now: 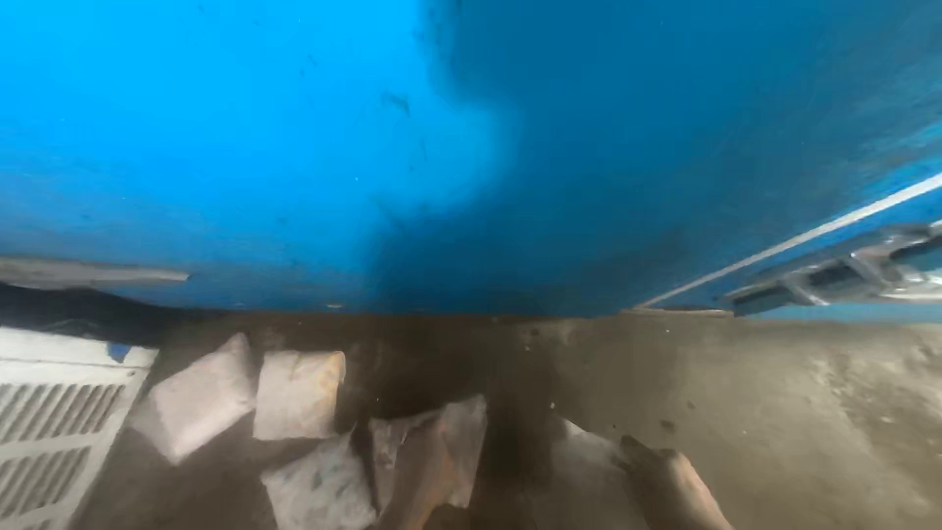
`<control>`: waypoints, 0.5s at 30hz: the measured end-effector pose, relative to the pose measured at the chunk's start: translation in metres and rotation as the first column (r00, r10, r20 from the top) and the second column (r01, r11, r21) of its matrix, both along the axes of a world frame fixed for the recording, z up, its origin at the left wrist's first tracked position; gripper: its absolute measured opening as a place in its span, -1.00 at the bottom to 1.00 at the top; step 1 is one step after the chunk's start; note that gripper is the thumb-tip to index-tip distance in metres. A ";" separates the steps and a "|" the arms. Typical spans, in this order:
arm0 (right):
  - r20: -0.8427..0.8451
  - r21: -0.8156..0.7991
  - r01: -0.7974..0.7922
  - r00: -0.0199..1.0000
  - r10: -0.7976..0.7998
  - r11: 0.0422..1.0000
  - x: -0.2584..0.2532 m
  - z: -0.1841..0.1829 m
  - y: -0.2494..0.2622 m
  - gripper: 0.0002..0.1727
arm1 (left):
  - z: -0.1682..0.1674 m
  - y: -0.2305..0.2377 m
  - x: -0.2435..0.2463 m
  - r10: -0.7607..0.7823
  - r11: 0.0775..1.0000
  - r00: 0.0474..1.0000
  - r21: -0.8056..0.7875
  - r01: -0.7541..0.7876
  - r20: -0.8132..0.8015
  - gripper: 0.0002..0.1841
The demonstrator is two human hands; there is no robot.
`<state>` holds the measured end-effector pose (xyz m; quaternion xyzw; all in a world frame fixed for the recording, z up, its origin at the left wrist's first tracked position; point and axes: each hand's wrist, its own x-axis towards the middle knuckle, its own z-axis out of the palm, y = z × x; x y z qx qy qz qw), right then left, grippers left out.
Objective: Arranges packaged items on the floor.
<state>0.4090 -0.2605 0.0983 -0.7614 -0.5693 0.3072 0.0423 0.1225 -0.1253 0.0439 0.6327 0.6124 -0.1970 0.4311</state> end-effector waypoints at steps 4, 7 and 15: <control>-0.118 -0.039 -0.012 0.993 0.008 0.999 -0.022 -0.007 -0.003 -0.84 | -0.043 0.026 0.024 -0.252 0.968 0.965 -0.012 0.252 -0.075 -0.27; -0.070 -0.059 0.055 0.996 -0.059 0.997 -0.016 -0.011 0.001 -0.76 | -0.073 0.030 0.045 -0.309 0.950 0.951 -0.052 0.309 -0.006 -0.07; -0.205 -0.143 -0.027 0.979 -0.003 0.989 -0.016 -0.012 0.009 -0.70 | -0.074 0.014 0.045 -0.447 0.894 0.895 -0.025 0.447 0.006 -0.57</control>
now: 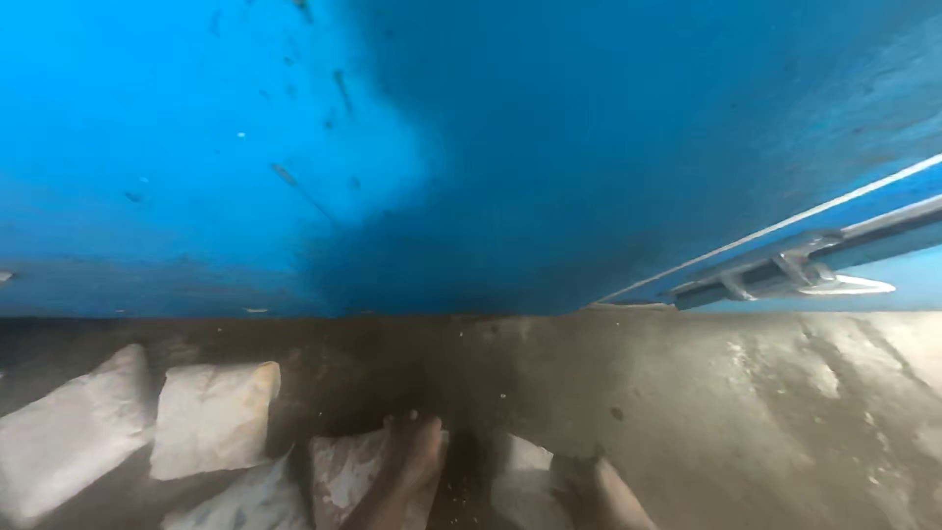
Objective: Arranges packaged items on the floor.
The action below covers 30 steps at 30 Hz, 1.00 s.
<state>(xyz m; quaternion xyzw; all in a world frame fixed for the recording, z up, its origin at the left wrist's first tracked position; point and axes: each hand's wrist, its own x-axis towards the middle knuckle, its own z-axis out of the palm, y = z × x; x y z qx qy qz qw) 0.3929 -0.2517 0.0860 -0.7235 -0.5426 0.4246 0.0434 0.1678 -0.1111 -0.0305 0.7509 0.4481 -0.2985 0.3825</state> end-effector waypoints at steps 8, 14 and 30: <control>-0.128 -0.262 -0.517 0.855 0.502 0.815 -0.056 0.003 0.026 -0.70 | 0.086 0.008 -0.088 0.368 0.831 0.863 0.294 -0.472 0.346 -0.79; -0.127 -0.190 0.246 0.954 -0.272 0.950 -0.067 -0.021 0.046 -0.67 | 0.117 -0.047 -0.106 0.534 0.535 0.640 0.365 -0.761 0.552 -0.81; -0.183 0.197 0.852 0.518 -0.835 0.485 -0.134 -0.018 0.067 -0.59 | 0.085 -0.084 -0.049 0.950 -0.007 -0.161 -0.500 -0.866 0.266 -0.59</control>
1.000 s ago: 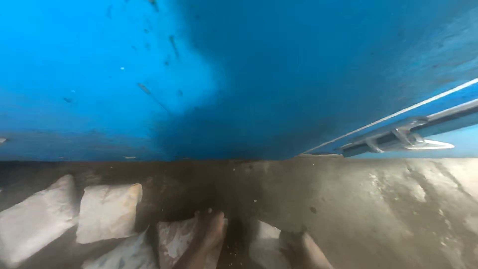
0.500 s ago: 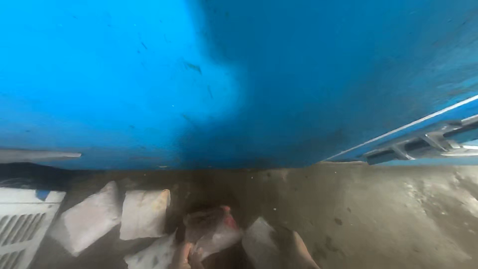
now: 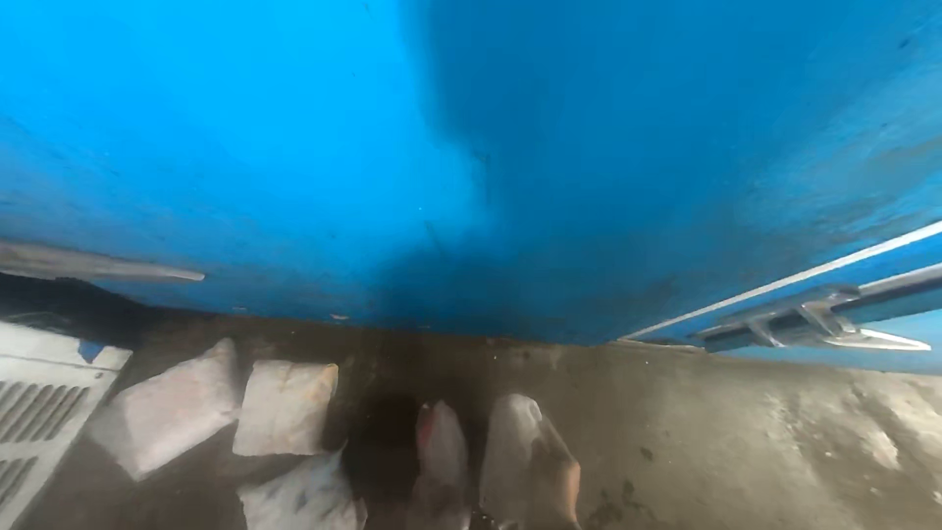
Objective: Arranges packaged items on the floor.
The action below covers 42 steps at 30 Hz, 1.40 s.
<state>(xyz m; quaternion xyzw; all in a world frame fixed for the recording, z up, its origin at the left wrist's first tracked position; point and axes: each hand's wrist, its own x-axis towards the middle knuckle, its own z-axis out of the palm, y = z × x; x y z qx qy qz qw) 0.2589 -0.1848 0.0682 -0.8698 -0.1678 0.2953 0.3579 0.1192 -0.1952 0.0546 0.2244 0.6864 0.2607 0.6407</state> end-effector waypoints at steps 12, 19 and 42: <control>-0.388 -0.083 0.213 0.893 -0.229 0.973 -0.001 -0.039 -0.043 -0.77 | 0.000 -0.012 0.004 -0.256 0.954 0.927 0.084 0.288 -0.275 -0.54; -0.428 -0.199 0.032 0.896 -0.116 0.979 -0.018 -0.039 -0.069 -0.72 | -0.003 -0.010 0.004 -0.332 0.936 0.903 0.019 0.350 -0.273 -0.33; -0.066 -0.566 -0.552 0.771 0.634 0.612 -0.013 0.021 -0.015 -0.51 | 0.021 0.006 0.005 -0.639 0.753 0.702 -0.065 0.655 -0.315 -0.62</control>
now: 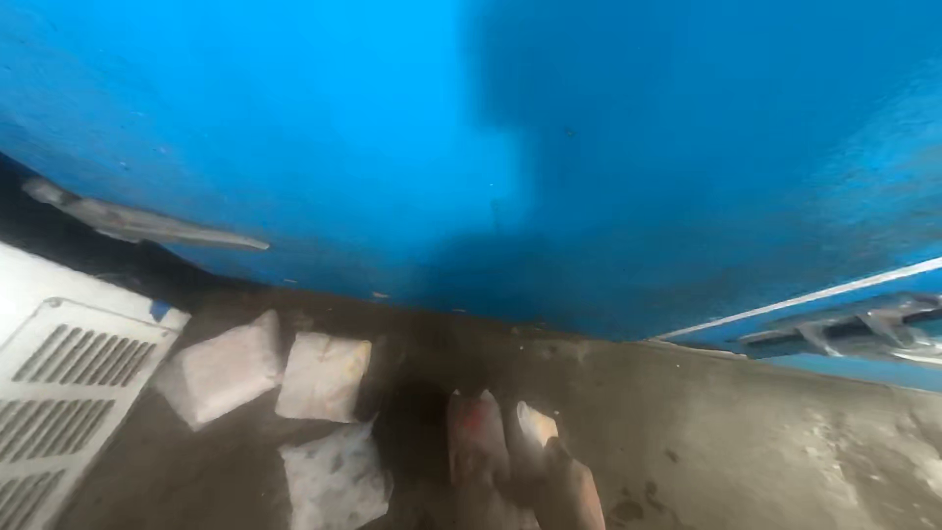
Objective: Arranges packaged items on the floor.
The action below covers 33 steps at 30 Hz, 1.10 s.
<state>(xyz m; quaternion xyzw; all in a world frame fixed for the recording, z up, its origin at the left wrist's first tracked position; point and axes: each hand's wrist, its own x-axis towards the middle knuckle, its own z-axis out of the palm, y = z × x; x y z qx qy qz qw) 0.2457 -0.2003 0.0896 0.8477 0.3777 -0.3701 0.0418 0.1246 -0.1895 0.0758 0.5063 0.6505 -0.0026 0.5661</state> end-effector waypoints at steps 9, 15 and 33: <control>-0.072 0.082 -0.223 0.971 0.229 0.971 0.032 -0.035 0.034 -0.17 | -0.012 -0.016 -0.001 -0.041 0.987 0.997 0.157 0.029 0.070 -0.70; -0.132 0.522 -0.138 0.962 0.239 0.842 0.024 -0.061 0.017 -0.74 | -0.010 -0.019 -0.002 -0.043 0.991 0.995 0.127 0.031 0.095 -0.65; -0.182 0.102 -0.356 0.911 0.369 0.929 0.022 -0.042 0.038 -0.53 | -0.017 -0.011 -0.010 -0.405 0.914 0.885 0.072 0.399 0.230 -0.47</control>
